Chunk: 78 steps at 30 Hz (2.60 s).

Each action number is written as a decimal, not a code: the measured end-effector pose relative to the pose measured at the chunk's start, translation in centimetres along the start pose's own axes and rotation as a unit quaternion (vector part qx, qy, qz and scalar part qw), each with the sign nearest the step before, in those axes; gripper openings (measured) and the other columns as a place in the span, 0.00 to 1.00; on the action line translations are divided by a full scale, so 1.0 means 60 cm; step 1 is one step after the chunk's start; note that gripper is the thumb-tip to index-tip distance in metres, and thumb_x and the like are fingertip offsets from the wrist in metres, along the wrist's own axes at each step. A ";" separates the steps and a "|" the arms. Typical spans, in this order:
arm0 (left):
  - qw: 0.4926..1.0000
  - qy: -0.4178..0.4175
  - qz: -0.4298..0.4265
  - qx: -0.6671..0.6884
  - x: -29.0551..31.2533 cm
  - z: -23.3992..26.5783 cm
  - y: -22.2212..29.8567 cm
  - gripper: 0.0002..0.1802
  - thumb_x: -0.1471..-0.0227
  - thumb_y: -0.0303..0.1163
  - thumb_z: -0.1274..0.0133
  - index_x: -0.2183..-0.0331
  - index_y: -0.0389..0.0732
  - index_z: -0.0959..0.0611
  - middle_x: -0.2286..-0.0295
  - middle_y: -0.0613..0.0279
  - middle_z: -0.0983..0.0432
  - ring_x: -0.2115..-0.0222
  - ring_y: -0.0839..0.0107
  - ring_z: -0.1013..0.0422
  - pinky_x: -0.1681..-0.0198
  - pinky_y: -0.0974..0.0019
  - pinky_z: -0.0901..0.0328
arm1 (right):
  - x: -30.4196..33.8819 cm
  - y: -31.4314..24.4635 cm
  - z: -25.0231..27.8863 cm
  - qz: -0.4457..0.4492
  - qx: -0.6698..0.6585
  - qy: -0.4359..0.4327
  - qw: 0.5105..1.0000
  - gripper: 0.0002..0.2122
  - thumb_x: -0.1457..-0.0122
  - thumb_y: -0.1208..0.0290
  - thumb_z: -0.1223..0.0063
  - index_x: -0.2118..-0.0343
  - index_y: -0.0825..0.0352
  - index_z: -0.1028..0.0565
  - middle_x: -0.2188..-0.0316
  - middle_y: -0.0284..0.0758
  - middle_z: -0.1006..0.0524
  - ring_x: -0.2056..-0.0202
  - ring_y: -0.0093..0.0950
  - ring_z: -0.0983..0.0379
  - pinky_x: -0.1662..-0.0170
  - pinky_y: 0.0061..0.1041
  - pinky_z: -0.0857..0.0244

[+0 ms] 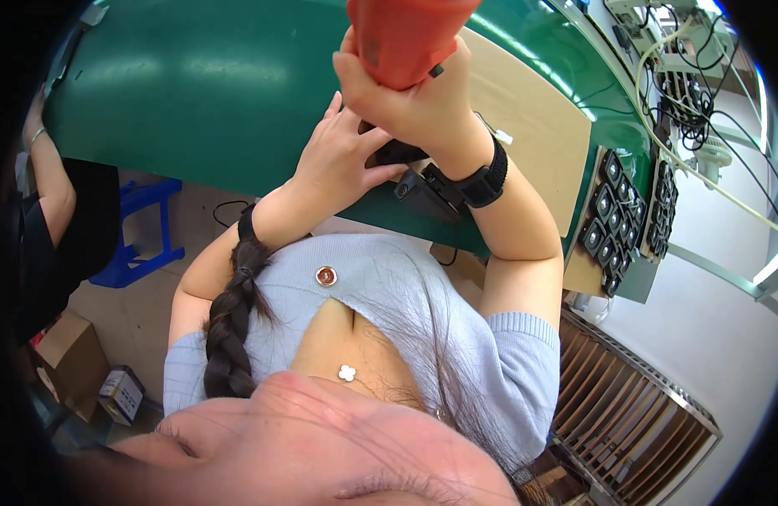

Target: Assembling electronic fans by using an electric screwdriver to secure internal components.

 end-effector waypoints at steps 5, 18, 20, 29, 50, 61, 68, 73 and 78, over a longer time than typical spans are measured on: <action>1.000 0.007 -0.008 -0.021 0.000 -0.012 0.004 0.33 0.62 0.40 0.32 0.51 0.55 0.22 0.52 0.49 0.34 0.45 0.50 0.38 0.42 0.42 0.43 | 0.035 -0.040 0.049 0.044 -0.106 0.130 0.985 0.08 0.40 0.71 0.52 0.61 0.67 0.31 0.73 0.39 0.26 0.76 0.27 0.30 0.72 0.27 0.32; 0.999 -0.002 -0.013 -0.049 -0.007 0.001 0.000 0.32 0.61 0.40 0.32 0.50 0.55 0.22 0.52 0.49 0.35 0.46 0.48 0.37 0.43 0.42 0.42 | 0.114 -0.056 0.093 0.007 -0.068 0.266 0.961 0.11 0.41 0.66 0.49 0.58 0.65 0.32 0.71 0.40 0.26 0.75 0.26 0.31 0.72 0.29 0.33; 0.999 -0.002 -0.011 -0.051 -0.008 0.002 0.000 0.32 0.61 0.39 0.32 0.50 0.55 0.22 0.52 0.50 0.35 0.46 0.49 0.37 0.43 0.42 0.42 | 0.110 -0.055 0.091 0.015 -0.062 0.254 0.965 0.12 0.41 0.66 0.49 0.58 0.65 0.32 0.71 0.40 0.26 0.75 0.26 0.31 0.72 0.29 0.33; 0.999 -0.004 -0.001 -0.051 -0.004 0.006 0.001 0.32 0.62 0.39 0.32 0.51 0.55 0.22 0.52 0.50 0.35 0.46 0.49 0.37 0.43 0.41 0.42 | 0.107 -0.051 0.082 0.009 -0.050 0.229 0.972 0.13 0.41 0.64 0.47 0.57 0.64 0.32 0.71 0.40 0.26 0.75 0.27 0.31 0.72 0.29 0.33; 0.998 0.009 -0.004 -0.054 -0.008 0.006 0.012 0.33 0.64 0.39 0.31 0.52 0.55 0.21 0.54 0.48 0.33 0.47 0.49 0.36 0.44 0.42 0.41 | 0.100 -0.042 0.080 -0.011 -0.046 0.126 0.991 0.13 0.42 0.63 0.46 0.56 0.61 0.31 0.74 0.38 0.26 0.78 0.26 0.31 0.72 0.28 0.32; 0.998 0.022 -0.010 -0.053 -0.007 -0.011 0.010 0.33 0.64 0.40 0.31 0.52 0.55 0.21 0.54 0.48 0.33 0.48 0.49 0.35 0.44 0.43 0.40 | 0.112 -0.083 0.057 0.105 -0.146 0.238 0.954 0.14 0.41 0.68 0.44 0.58 0.69 0.34 0.71 0.40 0.25 0.77 0.25 0.27 0.72 0.24 0.29; 0.998 0.020 -0.005 -0.053 -0.010 -0.012 0.010 0.33 0.64 0.40 0.31 0.52 0.54 0.21 0.54 0.48 0.33 0.48 0.50 0.35 0.44 0.43 0.40 | 0.110 -0.060 0.046 0.034 -0.143 0.209 0.967 0.18 0.42 0.64 0.42 0.56 0.68 0.34 0.71 0.42 0.24 0.76 0.27 0.26 0.71 0.27 0.28; 0.998 0.024 -0.006 -0.052 -0.008 -0.014 0.011 0.33 0.65 0.40 0.31 0.52 0.54 0.21 0.54 0.49 0.33 0.48 0.50 0.35 0.44 0.43 0.40 | 0.109 -0.073 0.043 -0.014 -0.086 0.169 0.982 0.18 0.40 0.54 0.48 0.54 0.59 0.33 0.68 0.36 0.27 0.74 0.27 0.30 0.73 0.28 0.34; 0.998 0.031 -0.006 -0.047 -0.006 -0.014 0.011 0.34 0.66 0.40 0.30 0.52 0.54 0.21 0.54 0.49 0.33 0.48 0.50 0.35 0.44 0.43 0.40 | 0.107 -0.071 0.035 -0.015 -0.070 0.160 0.984 0.18 0.40 0.55 0.48 0.54 0.60 0.33 0.68 0.37 0.27 0.74 0.27 0.30 0.73 0.29 0.34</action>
Point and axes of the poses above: each hand's wrist, its own x-axis away from the middle knuckle, its own z-axis out of the back of the hand, y = z × x, the point moved 1 cm from there along -x, towards the middle knuckle
